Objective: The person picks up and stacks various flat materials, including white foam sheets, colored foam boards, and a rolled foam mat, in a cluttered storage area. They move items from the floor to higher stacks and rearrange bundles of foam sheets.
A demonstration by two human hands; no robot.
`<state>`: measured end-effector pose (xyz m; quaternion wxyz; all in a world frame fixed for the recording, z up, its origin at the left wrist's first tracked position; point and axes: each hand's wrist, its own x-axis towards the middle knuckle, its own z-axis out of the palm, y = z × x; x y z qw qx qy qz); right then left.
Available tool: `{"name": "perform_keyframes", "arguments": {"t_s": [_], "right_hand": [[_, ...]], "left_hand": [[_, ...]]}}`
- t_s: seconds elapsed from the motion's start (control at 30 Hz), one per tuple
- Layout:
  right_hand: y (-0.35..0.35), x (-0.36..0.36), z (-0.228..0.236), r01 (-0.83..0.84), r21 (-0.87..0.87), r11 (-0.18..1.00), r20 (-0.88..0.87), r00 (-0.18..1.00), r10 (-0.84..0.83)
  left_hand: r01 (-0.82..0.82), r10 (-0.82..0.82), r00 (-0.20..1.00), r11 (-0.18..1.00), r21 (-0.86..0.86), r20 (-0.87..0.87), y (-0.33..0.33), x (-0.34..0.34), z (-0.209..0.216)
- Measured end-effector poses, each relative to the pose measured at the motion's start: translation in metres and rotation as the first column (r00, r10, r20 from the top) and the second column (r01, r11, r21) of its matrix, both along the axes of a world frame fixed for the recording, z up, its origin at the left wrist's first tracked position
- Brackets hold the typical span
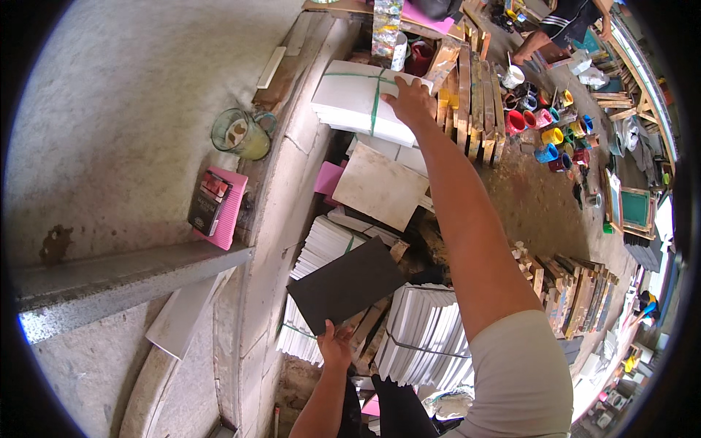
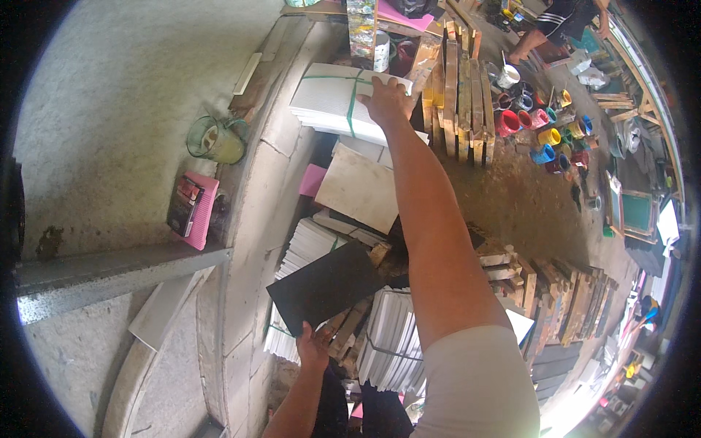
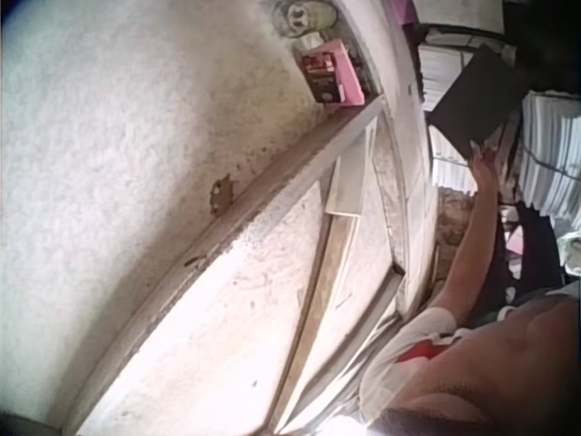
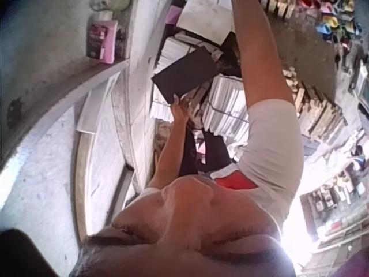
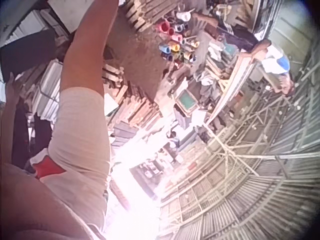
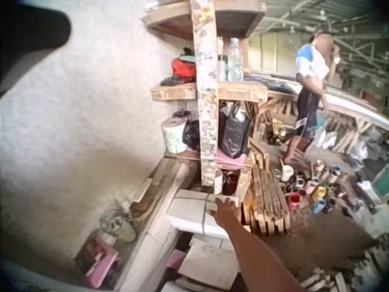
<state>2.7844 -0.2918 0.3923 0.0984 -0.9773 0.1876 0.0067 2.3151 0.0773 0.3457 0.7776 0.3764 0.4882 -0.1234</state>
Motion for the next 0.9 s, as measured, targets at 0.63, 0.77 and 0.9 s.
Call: {"name": "perform_keyframes", "arguments": {"t_s": [0.63,0.77,0.9], "right_hand": [[-0.003,-0.001,-0.002,-0.101,0.157,0.982,0.043,0.995,0.095],[0.015,-0.001,-0.004,-0.115,0.054,0.992,-0.053,0.992,0.118],[0.025,-0.004,-0.011,-0.131,-0.088,0.988,0.019,0.991,0.133]], "left_hand": [[0.045,-0.045,0.999,0.998,-0.032,0.017,0.006,-0.002,0.009],[0.068,-0.068,0.998,0.998,0.017,0.009,0.007,-0.006,0.009],[0.093,-0.093,0.996,0.995,0.042,0.004,0.010,-0.009,0.010]]}}
